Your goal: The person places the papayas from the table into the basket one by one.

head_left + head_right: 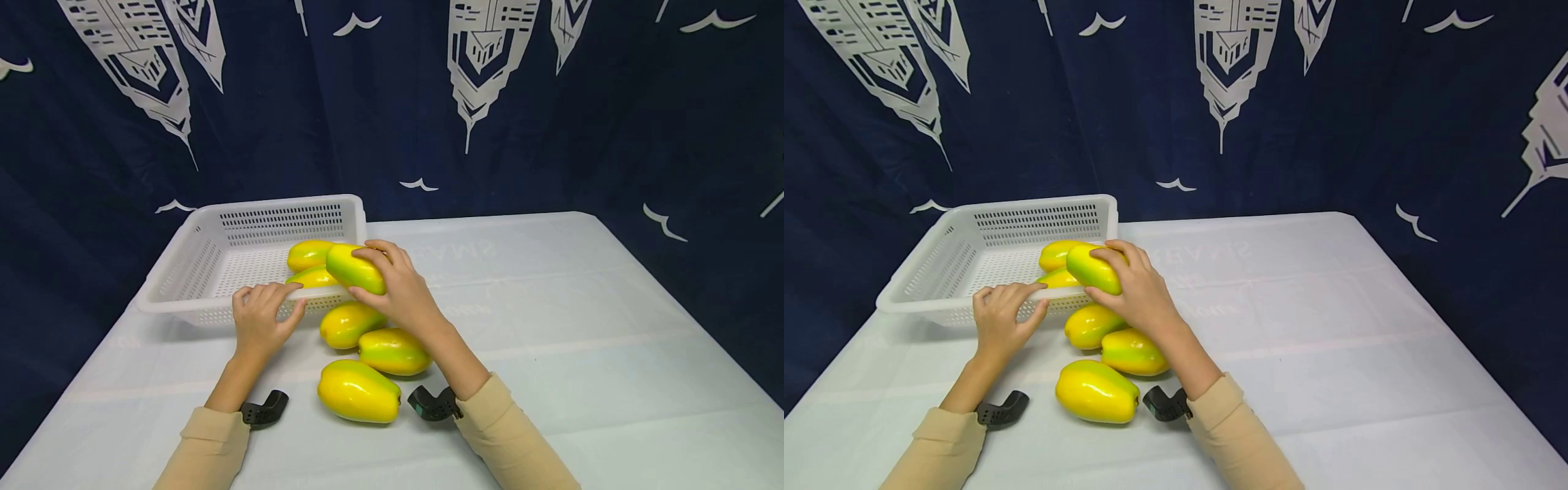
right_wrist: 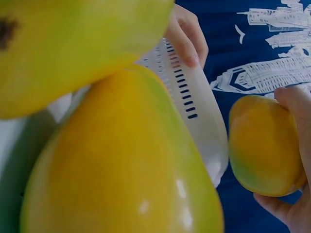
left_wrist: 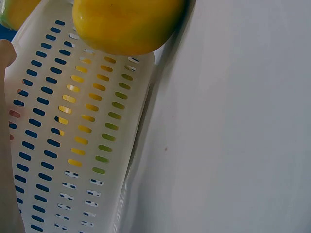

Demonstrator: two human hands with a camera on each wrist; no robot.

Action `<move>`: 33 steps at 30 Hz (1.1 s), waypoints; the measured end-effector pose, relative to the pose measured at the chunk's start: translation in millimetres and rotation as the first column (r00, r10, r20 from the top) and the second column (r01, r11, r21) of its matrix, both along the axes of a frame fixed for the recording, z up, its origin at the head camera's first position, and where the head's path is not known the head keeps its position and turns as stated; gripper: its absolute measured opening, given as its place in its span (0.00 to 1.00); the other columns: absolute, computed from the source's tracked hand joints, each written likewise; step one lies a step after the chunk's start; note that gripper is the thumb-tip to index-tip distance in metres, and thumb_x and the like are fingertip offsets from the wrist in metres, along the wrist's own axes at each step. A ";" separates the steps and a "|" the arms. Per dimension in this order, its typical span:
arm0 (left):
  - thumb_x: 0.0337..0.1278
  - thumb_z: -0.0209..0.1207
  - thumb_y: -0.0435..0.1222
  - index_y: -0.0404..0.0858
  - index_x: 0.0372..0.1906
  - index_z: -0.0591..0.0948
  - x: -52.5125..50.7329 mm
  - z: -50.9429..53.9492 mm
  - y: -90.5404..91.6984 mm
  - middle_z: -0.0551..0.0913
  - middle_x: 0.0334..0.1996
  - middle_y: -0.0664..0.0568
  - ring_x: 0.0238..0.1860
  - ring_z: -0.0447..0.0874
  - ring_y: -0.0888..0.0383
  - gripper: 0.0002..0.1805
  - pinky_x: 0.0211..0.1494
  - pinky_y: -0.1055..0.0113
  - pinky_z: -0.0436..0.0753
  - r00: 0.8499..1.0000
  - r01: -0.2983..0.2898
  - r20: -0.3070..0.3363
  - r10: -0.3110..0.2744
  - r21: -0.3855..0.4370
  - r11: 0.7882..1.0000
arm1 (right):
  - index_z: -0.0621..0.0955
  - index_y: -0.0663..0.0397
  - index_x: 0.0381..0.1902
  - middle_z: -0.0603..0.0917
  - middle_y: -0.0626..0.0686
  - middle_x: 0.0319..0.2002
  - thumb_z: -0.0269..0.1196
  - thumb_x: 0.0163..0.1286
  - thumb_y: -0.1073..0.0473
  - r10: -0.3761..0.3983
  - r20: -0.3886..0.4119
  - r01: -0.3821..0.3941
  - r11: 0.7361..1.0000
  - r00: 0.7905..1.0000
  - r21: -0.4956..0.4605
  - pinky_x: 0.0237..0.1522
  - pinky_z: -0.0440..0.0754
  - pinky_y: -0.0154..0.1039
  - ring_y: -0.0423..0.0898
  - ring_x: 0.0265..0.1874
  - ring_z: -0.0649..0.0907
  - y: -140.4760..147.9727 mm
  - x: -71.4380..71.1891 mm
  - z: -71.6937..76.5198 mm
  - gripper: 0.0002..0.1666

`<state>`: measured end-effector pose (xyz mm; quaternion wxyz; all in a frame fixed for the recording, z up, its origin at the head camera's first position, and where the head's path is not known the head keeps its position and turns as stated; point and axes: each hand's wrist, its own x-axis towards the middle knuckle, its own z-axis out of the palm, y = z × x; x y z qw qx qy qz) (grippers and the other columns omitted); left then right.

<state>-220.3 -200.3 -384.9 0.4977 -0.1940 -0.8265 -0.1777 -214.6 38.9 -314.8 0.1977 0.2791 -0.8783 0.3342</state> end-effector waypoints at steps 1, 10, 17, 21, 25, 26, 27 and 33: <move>0.50 0.50 0.50 0.41 0.34 0.82 0.0 0.1 -0.1 0.83 0.27 0.47 0.28 0.76 0.49 0.19 0.44 0.51 0.62 1.000 0.001 -0.002 -0.001 0.000 1.000 | 0.71 0.39 0.57 0.65 0.48 0.62 0.62 0.57 0.45 -0.007 0.009 0.007 1.000 1.000 0.014 0.46 0.77 0.53 0.48 0.61 0.66 0.7 0.0 0.1 0.29; 0.51 0.50 0.49 0.41 0.35 0.82 -0.7 0.0 -1.4 0.83 0.27 0.47 0.28 0.76 0.49 0.18 0.44 0.51 0.62 1.000 0.000 -0.007 0.000 -0.002 1.000 | 0.67 0.34 0.59 0.60 0.48 0.60 0.55 0.51 0.50 -0.025 0.087 0.016 0.995 0.996 0.095 0.40 0.75 0.47 0.48 0.56 0.63 5.4 2.0 6.0 0.33; 0.50 0.50 0.50 0.42 0.34 0.82 -0.5 -1.0 -2.2 0.83 0.27 0.48 0.29 0.76 0.49 0.18 0.45 0.51 0.62 1.000 -0.002 0.013 0.002 0.009 1.000 | 0.63 0.43 0.57 0.59 0.49 0.60 0.53 0.47 0.52 0.000 0.115 -0.011 0.995 0.993 0.098 0.44 0.74 0.45 0.47 0.57 0.61 6.2 3.4 7.0 0.34; 0.51 0.50 0.49 0.42 0.34 0.82 -0.2 -1.2 -2.3 0.83 0.27 0.48 0.28 0.76 0.49 0.18 0.45 0.51 0.62 1.000 -0.002 0.005 0.002 0.008 1.000 | 0.63 0.44 0.56 0.59 0.49 0.60 0.54 0.46 0.53 0.017 0.104 -0.027 0.995 0.994 0.096 0.46 0.74 0.46 0.47 0.57 0.61 6.8 3.0 7.2 0.35; 0.51 0.50 0.49 0.42 0.35 0.82 0.4 -1.2 -2.1 0.83 0.27 0.48 0.28 0.76 0.49 0.18 0.45 0.51 0.62 1.000 -0.002 0.005 0.002 0.009 1.000 | 0.65 0.45 0.56 0.60 0.49 0.60 0.55 0.46 0.53 0.043 0.086 -0.048 0.997 0.995 0.060 0.48 0.73 0.47 0.47 0.58 0.62 5.6 2.3 6.2 0.34; 0.51 0.50 0.49 0.42 0.35 0.82 0.2 -1.5 -2.0 0.83 0.27 0.48 0.28 0.76 0.49 0.18 0.44 0.51 0.62 1.000 -0.002 0.001 0.002 0.007 1.000 | 0.66 0.45 0.56 0.61 0.49 0.60 0.56 0.46 0.54 0.051 0.081 -0.055 0.997 0.995 0.047 0.49 0.73 0.48 0.48 0.58 0.62 5.0 2.5 6.0 0.34; 0.51 0.50 0.49 0.42 0.35 0.82 0.3 -1.7 -2.0 0.84 0.27 0.48 0.28 0.75 0.49 0.18 0.44 0.51 0.62 1.000 -0.002 0.000 0.002 0.007 1.000 | 0.66 0.46 0.56 0.61 0.48 0.60 0.56 0.47 0.54 0.058 0.076 -0.061 0.998 0.995 0.036 0.49 0.73 0.48 0.48 0.58 0.62 4.5 2.6 5.5 0.34; 0.51 0.50 0.50 0.41 0.35 0.82 -0.5 -1.8 -1.6 0.83 0.27 0.48 0.28 0.75 0.49 0.19 0.45 0.51 0.62 1.000 -0.002 0.008 0.002 0.004 1.000 | 0.68 0.44 0.57 0.64 0.47 0.60 0.58 0.49 0.55 0.090 0.051 -0.089 0.996 0.995 -0.017 0.52 0.73 0.50 0.47 0.59 0.63 2.0 3.3 3.2 0.32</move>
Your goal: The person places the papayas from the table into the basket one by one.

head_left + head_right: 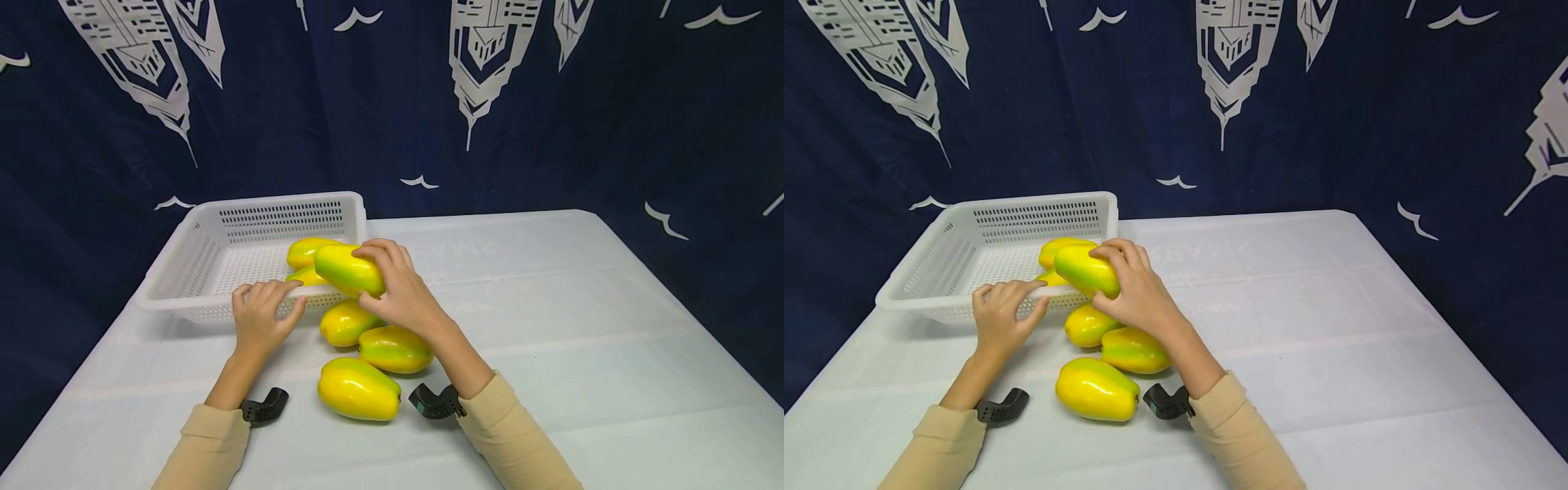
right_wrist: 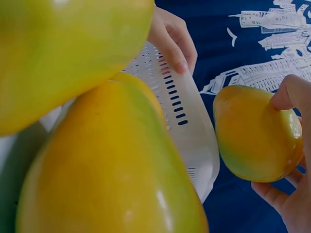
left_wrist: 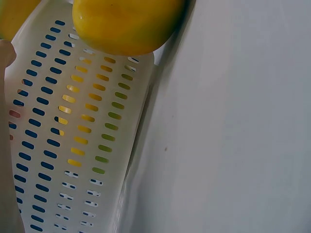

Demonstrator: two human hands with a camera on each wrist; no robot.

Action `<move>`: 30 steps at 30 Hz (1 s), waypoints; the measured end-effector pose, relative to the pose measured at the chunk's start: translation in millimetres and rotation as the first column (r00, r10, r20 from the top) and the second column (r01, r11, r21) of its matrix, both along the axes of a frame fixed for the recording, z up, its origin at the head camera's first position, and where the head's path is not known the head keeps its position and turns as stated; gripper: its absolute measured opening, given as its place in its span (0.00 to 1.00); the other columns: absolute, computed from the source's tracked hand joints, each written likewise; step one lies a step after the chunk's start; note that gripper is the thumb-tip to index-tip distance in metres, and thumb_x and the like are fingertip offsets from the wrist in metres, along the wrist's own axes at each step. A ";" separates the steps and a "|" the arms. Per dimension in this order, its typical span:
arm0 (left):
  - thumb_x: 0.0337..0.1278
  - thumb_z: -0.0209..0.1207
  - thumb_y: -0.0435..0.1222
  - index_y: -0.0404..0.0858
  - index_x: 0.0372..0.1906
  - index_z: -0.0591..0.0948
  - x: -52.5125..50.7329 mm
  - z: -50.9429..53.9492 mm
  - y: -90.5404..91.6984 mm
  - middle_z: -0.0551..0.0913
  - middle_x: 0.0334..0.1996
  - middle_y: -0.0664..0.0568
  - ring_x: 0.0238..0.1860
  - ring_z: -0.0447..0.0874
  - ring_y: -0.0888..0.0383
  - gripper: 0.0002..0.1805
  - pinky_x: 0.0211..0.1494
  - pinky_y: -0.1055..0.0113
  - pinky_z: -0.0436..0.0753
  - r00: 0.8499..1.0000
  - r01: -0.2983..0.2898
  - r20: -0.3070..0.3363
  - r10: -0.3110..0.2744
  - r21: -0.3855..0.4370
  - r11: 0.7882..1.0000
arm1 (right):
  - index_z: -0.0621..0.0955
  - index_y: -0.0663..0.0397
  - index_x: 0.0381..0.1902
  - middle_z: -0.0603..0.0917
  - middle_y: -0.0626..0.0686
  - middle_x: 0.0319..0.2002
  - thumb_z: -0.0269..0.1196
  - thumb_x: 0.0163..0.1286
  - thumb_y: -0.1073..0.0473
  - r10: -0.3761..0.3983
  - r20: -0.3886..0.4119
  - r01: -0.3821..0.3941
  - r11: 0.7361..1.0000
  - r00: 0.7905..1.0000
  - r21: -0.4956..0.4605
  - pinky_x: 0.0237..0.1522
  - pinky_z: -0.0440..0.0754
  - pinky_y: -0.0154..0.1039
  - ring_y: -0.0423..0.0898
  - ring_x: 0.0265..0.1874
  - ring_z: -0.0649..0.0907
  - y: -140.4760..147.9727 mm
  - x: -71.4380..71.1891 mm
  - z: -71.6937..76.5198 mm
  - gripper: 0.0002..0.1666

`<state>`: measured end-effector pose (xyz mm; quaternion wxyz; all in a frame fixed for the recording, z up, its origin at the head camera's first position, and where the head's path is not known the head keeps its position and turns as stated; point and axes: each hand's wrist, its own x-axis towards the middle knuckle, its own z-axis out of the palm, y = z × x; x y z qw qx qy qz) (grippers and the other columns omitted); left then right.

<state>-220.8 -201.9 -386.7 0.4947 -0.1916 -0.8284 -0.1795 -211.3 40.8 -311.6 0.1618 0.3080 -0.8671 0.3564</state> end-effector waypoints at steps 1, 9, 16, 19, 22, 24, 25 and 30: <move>0.52 0.49 0.51 0.42 0.35 0.82 -0.1 0.5 0.1 0.83 0.27 0.48 0.29 0.75 0.49 0.19 0.45 0.51 0.61 1.000 0.001 0.006 -0.001 0.002 1.000 | 0.69 0.44 0.57 0.64 0.48 0.60 0.59 0.50 0.55 0.003 -0.003 -0.004 1.000 1.000 -0.008 0.52 0.73 0.50 0.47 0.59 0.63 -0.4 -0.2 -0.3 0.32; 0.52 0.49 0.52 0.42 0.36 0.82 -0.3 2.6 0.4 0.83 0.28 0.48 0.30 0.75 0.49 0.20 0.46 0.51 0.61 1.000 0.007 0.029 -0.007 0.008 1.000 | 0.69 0.44 0.57 0.62 0.52 0.58 0.60 0.53 0.56 0.015 -0.005 -0.015 0.997 1.000 -0.071 0.55 0.72 0.47 0.49 0.57 0.64 -5.0 -1.4 -4.6 0.31; 0.52 0.48 0.51 0.41 0.36 0.82 -0.2 3.2 0.5 0.83 0.28 0.48 0.30 0.75 0.49 0.20 0.46 0.51 0.61 1.000 0.003 0.024 -0.003 0.002 1.000 | 0.67 0.51 0.57 0.64 0.53 0.60 0.62 0.57 0.55 0.001 -0.023 -0.003 0.994 1.000 -0.110 0.61 0.68 0.45 0.49 0.59 0.66 -7.4 -1.6 -6.8 0.30; 0.52 0.49 0.51 0.41 0.35 0.82 0.0 2.9 0.6 0.83 0.27 0.48 0.29 0.76 0.49 0.20 0.45 0.50 0.61 1.000 0.002 0.012 -0.002 -0.005 1.000 | 0.67 0.52 0.58 0.65 0.53 0.61 0.63 0.58 0.54 -0.023 -0.030 0.019 0.994 0.999 -0.110 0.63 0.66 0.44 0.49 0.61 0.66 -8.8 -2.0 -7.9 0.30; 0.52 0.49 0.51 0.41 0.35 0.82 0.5 2.6 0.5 0.83 0.27 0.48 0.29 0.76 0.49 0.20 0.45 0.50 0.61 1.000 0.002 0.013 -0.002 -0.004 1.000 | 0.68 0.51 0.59 0.66 0.52 0.62 0.63 0.59 0.54 -0.054 -0.024 0.051 0.991 0.998 -0.124 0.63 0.65 0.44 0.48 0.62 0.66 -10.8 -2.5 -9.3 0.30; 0.53 0.48 0.51 0.41 0.36 0.82 0.7 2.4 0.4 0.83 0.28 0.48 0.29 0.75 0.49 0.20 0.45 0.50 0.61 1.000 0.002 0.020 -0.002 0.001 1.000 | 0.68 0.50 0.59 0.67 0.51 0.62 0.63 0.59 0.53 -0.078 -0.018 0.075 0.987 0.997 -0.139 0.64 0.65 0.45 0.48 0.63 0.66 -12.1 -2.8 -10.9 0.30; 0.53 0.48 0.51 0.41 0.35 0.82 0.7 2.1 0.4 0.83 0.28 0.48 0.29 0.75 0.49 0.20 0.45 0.51 0.61 1.000 0.001 0.019 -0.001 0.000 1.000 | 0.68 0.49 0.59 0.67 0.51 0.62 0.63 0.59 0.53 -0.088 -0.016 0.085 0.985 0.996 -0.150 0.63 0.65 0.45 0.49 0.62 0.66 -12.9 -3.0 -11.7 0.30; 0.53 0.48 0.52 0.41 0.35 0.82 -0.3 0.3 0.8 0.83 0.27 0.48 0.29 0.75 0.49 0.21 0.44 0.51 0.61 1.000 -0.002 -0.003 0.002 -0.001 1.000 | 0.69 0.47 0.60 0.67 0.52 0.61 0.63 0.59 0.54 -0.130 -0.026 0.123 0.975 0.991 -0.187 0.63 0.66 0.45 0.49 0.62 0.66 -15.8 -2.4 -15.3 0.31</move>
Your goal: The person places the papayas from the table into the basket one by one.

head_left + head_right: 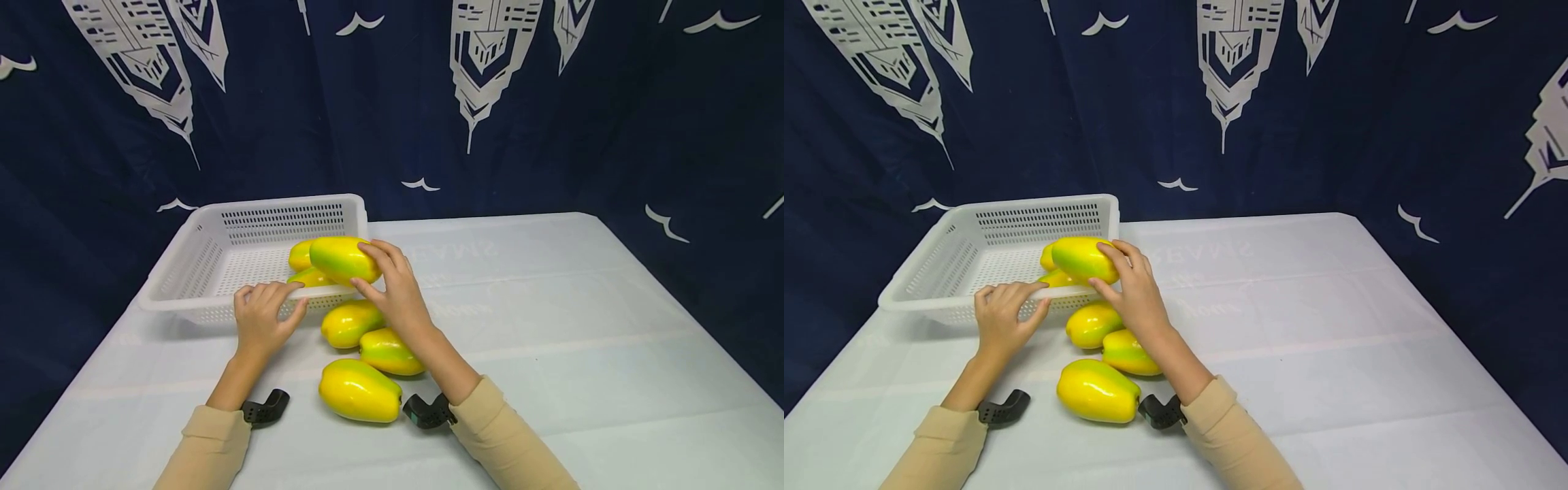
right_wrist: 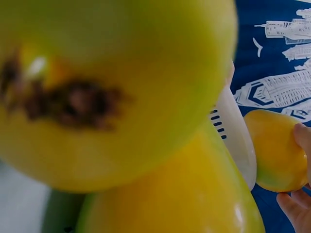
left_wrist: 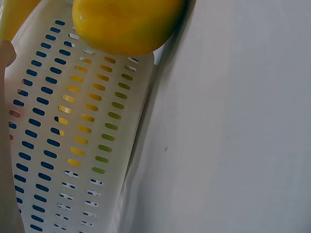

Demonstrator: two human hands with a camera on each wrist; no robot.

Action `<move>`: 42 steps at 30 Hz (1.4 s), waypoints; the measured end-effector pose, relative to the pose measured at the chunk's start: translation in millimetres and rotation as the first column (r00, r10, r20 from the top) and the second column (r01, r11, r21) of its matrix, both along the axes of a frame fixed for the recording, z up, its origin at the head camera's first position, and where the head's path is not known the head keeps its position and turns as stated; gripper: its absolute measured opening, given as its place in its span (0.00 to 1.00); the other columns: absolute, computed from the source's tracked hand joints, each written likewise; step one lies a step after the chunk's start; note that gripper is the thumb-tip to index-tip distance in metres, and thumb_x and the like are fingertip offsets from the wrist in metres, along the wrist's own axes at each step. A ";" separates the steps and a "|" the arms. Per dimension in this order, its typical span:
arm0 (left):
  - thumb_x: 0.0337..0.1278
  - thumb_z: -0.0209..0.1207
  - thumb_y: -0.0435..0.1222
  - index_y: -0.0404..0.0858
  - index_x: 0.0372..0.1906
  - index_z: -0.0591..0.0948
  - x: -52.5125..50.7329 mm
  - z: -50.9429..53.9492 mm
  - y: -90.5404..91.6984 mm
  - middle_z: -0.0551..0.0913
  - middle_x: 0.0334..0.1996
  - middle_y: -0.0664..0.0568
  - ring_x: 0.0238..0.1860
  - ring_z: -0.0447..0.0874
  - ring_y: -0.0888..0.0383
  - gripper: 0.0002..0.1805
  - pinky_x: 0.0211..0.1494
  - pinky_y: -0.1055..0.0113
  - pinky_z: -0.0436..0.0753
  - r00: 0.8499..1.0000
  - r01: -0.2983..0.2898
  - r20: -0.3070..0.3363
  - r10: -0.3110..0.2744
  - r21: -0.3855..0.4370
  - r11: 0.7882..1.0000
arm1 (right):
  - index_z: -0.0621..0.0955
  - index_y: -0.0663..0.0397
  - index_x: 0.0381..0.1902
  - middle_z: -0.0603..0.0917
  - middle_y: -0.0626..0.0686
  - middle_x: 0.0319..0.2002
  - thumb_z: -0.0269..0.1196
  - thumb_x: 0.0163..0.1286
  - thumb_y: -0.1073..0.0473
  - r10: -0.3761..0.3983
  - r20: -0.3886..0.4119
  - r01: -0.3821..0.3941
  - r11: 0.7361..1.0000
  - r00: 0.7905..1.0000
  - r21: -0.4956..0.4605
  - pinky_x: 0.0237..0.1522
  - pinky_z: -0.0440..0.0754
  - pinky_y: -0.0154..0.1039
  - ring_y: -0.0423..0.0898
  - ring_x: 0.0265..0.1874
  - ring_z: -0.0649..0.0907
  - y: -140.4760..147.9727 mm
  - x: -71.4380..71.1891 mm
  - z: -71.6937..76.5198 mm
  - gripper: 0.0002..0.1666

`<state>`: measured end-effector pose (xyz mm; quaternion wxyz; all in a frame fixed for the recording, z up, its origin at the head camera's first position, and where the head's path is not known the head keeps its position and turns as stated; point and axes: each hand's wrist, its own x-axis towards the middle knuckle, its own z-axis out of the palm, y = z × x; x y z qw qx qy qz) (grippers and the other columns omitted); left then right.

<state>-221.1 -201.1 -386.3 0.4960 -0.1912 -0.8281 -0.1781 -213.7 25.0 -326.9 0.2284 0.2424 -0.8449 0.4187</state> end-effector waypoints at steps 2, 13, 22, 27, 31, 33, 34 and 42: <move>0.53 0.48 0.52 0.41 0.35 0.82 -0.4 -0.2 0.1 0.83 0.27 0.48 0.28 0.75 0.49 0.21 0.44 0.50 0.61 1.000 -0.002 -0.008 0.002 -0.002 1.000 | 0.69 0.47 0.60 0.66 0.53 0.61 0.63 0.59 0.54 -0.005 -0.009 0.005 1.000 1.000 -0.007 0.63 0.66 0.44 0.49 0.62 0.66 -0.9 -0.1 -1.1 0.31; 0.53 0.48 0.51 0.42 0.34 0.82 0.6 1.6 0.8 0.83 0.26 0.49 0.28 0.76 0.50 0.20 0.44 0.51 0.62 1.000 0.000 -0.014 0.000 -0.006 1.000 | 0.68 0.48 0.60 0.66 0.52 0.62 0.62 0.60 0.57 0.018 -0.024 -0.017 0.999 1.000 0.030 0.63 0.66 0.46 0.51 0.62 0.66 -3.6 -0.9 -3.6 0.29; 0.55 0.47 0.53 0.41 0.34 0.82 -0.3 -0.2 -1.0 0.83 0.27 0.47 0.28 0.76 0.49 0.22 0.44 0.50 0.62 1.000 -0.007 -0.006 0.007 -0.019 1.000 | 0.65 0.47 0.63 0.62 0.53 0.66 0.57 0.64 0.58 0.018 -0.021 -0.013 0.982 1.000 0.191 0.61 0.69 0.46 0.52 0.64 0.65 -7.7 -1.7 -3.4 0.29; 0.54 0.47 0.53 0.41 0.35 0.82 0.6 0.3 -0.7 0.84 0.28 0.47 0.29 0.76 0.49 0.22 0.45 0.51 0.62 1.000 -0.003 0.017 0.003 -0.023 1.000 | 0.64 0.45 0.64 0.62 0.51 0.67 0.57 0.65 0.54 0.019 0.026 -0.026 0.949 0.999 0.315 0.61 0.69 0.45 0.50 0.65 0.64 -9.8 -2.3 -8.7 0.30; 0.54 0.47 0.53 0.41 0.35 0.82 2.2 0.7 -0.8 0.84 0.28 0.47 0.29 0.76 0.49 0.22 0.46 0.50 0.62 0.999 -0.005 0.032 0.006 -0.030 1.000 | 0.65 0.46 0.64 0.63 0.52 0.66 0.57 0.64 0.51 0.012 0.051 -0.030 0.928 0.999 0.371 0.63 0.66 0.44 0.49 0.65 0.65 -11.2 -2.3 -12.8 0.30; 0.54 0.47 0.53 0.41 0.35 0.82 1.8 0.8 -0.9 0.84 0.28 0.47 0.30 0.76 0.49 0.22 0.46 0.50 0.62 0.999 -0.004 0.036 0.005 -0.031 1.000 | 0.65 0.47 0.63 0.64 0.52 0.66 0.57 0.64 0.51 0.009 0.054 -0.029 0.927 0.998 0.375 0.63 0.65 0.45 0.49 0.65 0.66 -11.2 -2.3 -13.4 0.30; 0.54 0.47 0.52 0.41 0.35 0.82 1.7 1.0 -1.0 0.83 0.28 0.47 0.30 0.76 0.49 0.21 0.46 0.50 0.62 0.999 -0.004 0.034 0.005 -0.035 0.999 | 0.65 0.47 0.63 0.64 0.52 0.65 0.57 0.64 0.51 0.009 0.053 -0.029 0.927 0.999 0.374 0.64 0.65 0.45 0.49 0.64 0.66 -11.2 -2.5 -13.6 0.30; 0.54 0.47 0.52 0.41 0.35 0.82 0.9 0.7 -1.9 0.83 0.27 0.47 0.28 0.75 0.49 0.21 0.45 0.51 0.62 1.000 -0.007 0.018 0.007 -0.026 1.000 | 0.66 0.47 0.63 0.65 0.49 0.65 0.57 0.64 0.52 0.017 0.111 -0.051 0.948 0.994 0.315 0.64 0.64 0.43 0.47 0.64 0.66 -8.3 -4.7 -11.7 0.29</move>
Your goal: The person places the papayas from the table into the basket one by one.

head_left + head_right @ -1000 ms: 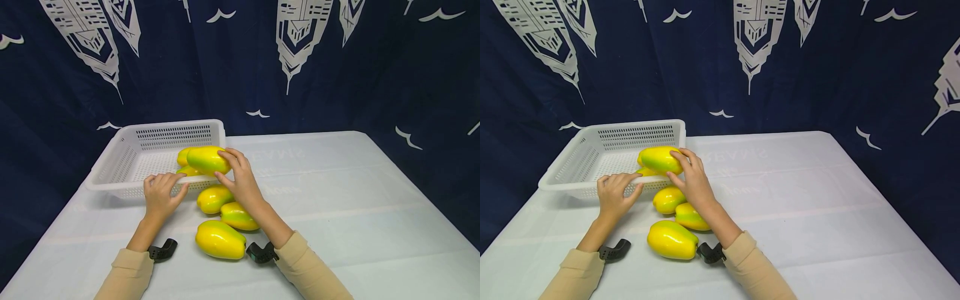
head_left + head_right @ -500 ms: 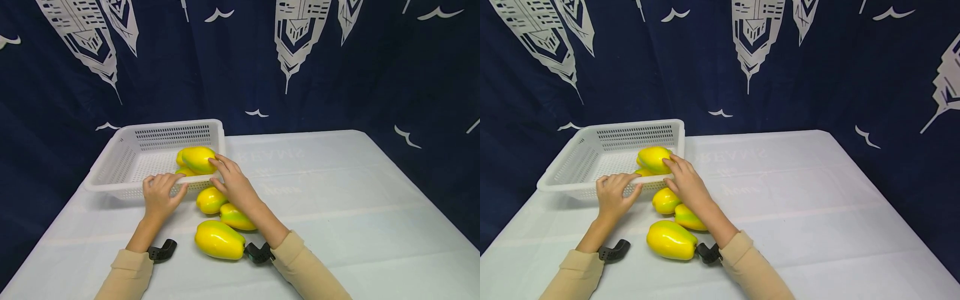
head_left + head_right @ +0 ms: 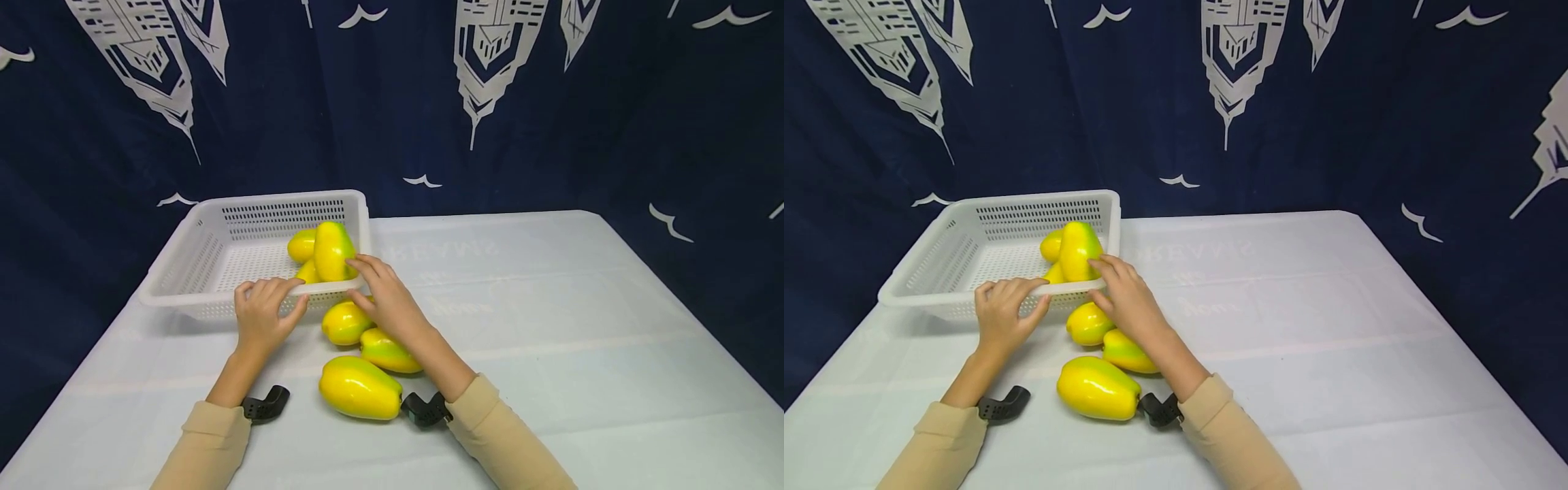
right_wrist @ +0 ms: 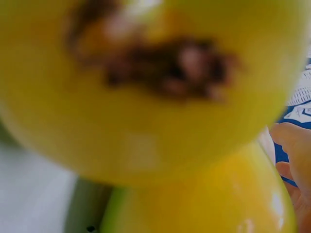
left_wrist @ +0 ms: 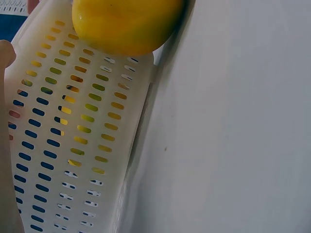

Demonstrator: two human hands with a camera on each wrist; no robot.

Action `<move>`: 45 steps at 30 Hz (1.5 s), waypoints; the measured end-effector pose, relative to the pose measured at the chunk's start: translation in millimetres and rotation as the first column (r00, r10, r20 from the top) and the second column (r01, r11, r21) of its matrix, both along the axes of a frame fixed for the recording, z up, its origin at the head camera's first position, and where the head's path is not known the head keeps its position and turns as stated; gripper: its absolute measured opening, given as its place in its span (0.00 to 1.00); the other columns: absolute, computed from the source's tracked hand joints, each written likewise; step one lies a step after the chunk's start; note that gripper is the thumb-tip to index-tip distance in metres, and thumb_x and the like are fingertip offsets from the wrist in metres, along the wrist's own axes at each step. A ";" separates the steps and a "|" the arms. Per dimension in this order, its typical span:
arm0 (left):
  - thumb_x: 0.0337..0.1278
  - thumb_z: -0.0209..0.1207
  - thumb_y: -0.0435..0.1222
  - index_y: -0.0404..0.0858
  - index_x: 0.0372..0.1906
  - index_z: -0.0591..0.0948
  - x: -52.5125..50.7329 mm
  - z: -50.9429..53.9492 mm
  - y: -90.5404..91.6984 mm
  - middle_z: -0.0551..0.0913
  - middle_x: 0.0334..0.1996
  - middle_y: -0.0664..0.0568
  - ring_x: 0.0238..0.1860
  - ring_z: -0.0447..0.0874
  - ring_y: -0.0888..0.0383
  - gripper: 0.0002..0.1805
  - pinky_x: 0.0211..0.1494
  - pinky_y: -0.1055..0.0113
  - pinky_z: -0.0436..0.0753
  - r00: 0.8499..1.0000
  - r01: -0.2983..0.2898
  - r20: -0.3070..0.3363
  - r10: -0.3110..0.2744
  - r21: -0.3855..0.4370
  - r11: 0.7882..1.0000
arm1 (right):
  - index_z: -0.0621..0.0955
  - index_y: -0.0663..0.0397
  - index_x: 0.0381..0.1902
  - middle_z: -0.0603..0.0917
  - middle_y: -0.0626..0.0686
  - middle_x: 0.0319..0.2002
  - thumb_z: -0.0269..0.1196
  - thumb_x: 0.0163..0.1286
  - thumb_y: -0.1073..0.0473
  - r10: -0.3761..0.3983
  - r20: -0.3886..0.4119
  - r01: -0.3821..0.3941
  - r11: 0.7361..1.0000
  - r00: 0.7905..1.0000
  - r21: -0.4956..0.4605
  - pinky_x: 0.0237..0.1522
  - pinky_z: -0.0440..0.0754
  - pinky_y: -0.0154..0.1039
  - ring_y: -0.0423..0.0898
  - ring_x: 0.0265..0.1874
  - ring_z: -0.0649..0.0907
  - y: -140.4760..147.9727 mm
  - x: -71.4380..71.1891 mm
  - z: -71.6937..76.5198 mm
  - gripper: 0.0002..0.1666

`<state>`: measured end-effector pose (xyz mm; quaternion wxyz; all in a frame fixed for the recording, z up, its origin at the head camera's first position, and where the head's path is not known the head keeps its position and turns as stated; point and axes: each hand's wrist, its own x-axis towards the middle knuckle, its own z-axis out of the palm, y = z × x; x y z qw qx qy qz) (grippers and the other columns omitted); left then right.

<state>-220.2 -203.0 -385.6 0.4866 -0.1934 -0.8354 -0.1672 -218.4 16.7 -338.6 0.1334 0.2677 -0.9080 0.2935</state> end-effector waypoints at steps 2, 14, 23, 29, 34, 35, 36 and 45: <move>0.55 0.47 0.53 0.40 0.35 0.82 -0.2 0.4 -0.1 0.83 0.27 0.47 0.28 0.75 0.49 0.22 0.44 0.51 0.62 1.000 0.001 -0.001 -0.001 0.004 1.000 | 0.66 0.46 0.63 0.65 0.48 0.65 0.57 0.64 0.51 -0.004 0.022 0.004 1.000 1.000 -0.023 0.65 0.64 0.43 0.46 0.64 0.65 1.5 -0.5 1.7 0.30; 0.52 0.49 0.51 0.40 0.34 0.82 1.2 -0.2 -0.4 0.83 0.27 0.47 0.28 0.76 0.48 0.20 0.45 0.50 0.62 1.000 -0.001 0.009 0.001 0.025 1.000 | 0.66 0.46 0.63 0.68 0.49 0.63 0.58 0.64 0.52 -0.005 0.058 0.012 0.993 0.998 -0.121 0.64 0.64 0.43 0.45 0.63 0.67 10.4 -1.9 10.0 0.30; 0.53 0.48 0.52 0.40 0.35 0.82 0.5 -0.9 -0.1 0.83 0.27 0.47 0.28 0.76 0.49 0.21 0.45 0.50 0.61 1.000 0.008 0.009 -0.009 0.028 1.000 | 0.66 0.45 0.63 0.69 0.50 0.61 0.58 0.64 0.50 0.001 0.137 0.019 0.990 0.991 -0.142 0.61 0.68 0.44 0.47 0.60 0.71 21.8 -4.8 15.9 0.30; 0.53 0.48 0.52 0.41 0.35 0.82 0.2 0.0 0.2 0.83 0.27 0.47 0.29 0.76 0.49 0.21 0.46 0.50 0.61 1.000 0.011 0.024 -0.011 0.031 0.999 | 0.67 0.44 0.62 0.71 0.48 0.59 0.58 0.63 0.49 0.007 0.185 0.015 0.993 0.983 -0.121 0.58 0.71 0.45 0.46 0.57 0.72 30.8 -9.2 17.3 0.29; 0.52 0.49 0.51 0.40 0.34 0.82 -0.6 0.0 0.5 0.83 0.27 0.47 0.28 0.76 0.49 0.20 0.45 0.50 0.61 1.000 0.006 0.006 -0.006 0.021 1.000 | 0.68 0.44 0.61 0.73 0.47 0.57 0.59 0.62 0.48 0.023 0.214 0.000 0.994 0.977 -0.105 0.58 0.71 0.45 0.46 0.56 0.73 35.6 -9.1 19.5 0.29; 0.52 0.49 0.51 0.40 0.34 0.82 -0.6 0.0 0.6 0.83 0.27 0.47 0.28 0.76 0.49 0.20 0.45 0.50 0.61 1.000 0.007 0.003 -0.007 0.021 1.000 | 0.68 0.44 0.61 0.73 0.47 0.57 0.59 0.62 0.48 0.024 0.217 -0.002 0.995 0.976 -0.101 0.58 0.71 0.45 0.45 0.57 0.73 36.3 -8.8 20.0 0.29; 0.52 0.49 0.51 0.40 0.34 0.82 -0.5 0.1 0.8 0.83 0.27 0.47 0.28 0.76 0.49 0.20 0.45 0.50 0.61 1.000 0.006 0.004 -0.006 0.020 1.000 | 0.68 0.44 0.61 0.73 0.47 0.57 0.59 0.62 0.48 0.026 0.219 -0.005 0.995 0.975 -0.098 0.58 0.71 0.45 0.45 0.57 0.73 37.0 -8.4 20.7 0.29; 0.52 0.49 0.51 0.41 0.34 0.82 0.6 1.6 1.0 0.84 0.27 0.47 0.28 0.76 0.49 0.20 0.46 0.51 0.61 1.000 0.003 0.008 -0.003 0.024 1.000 | 0.69 0.43 0.60 0.74 0.45 0.56 0.59 0.62 0.48 0.050 0.198 -0.028 0.994 0.979 -0.110 0.59 0.71 0.44 0.44 0.56 0.73 40.0 -2.5 28.2 0.28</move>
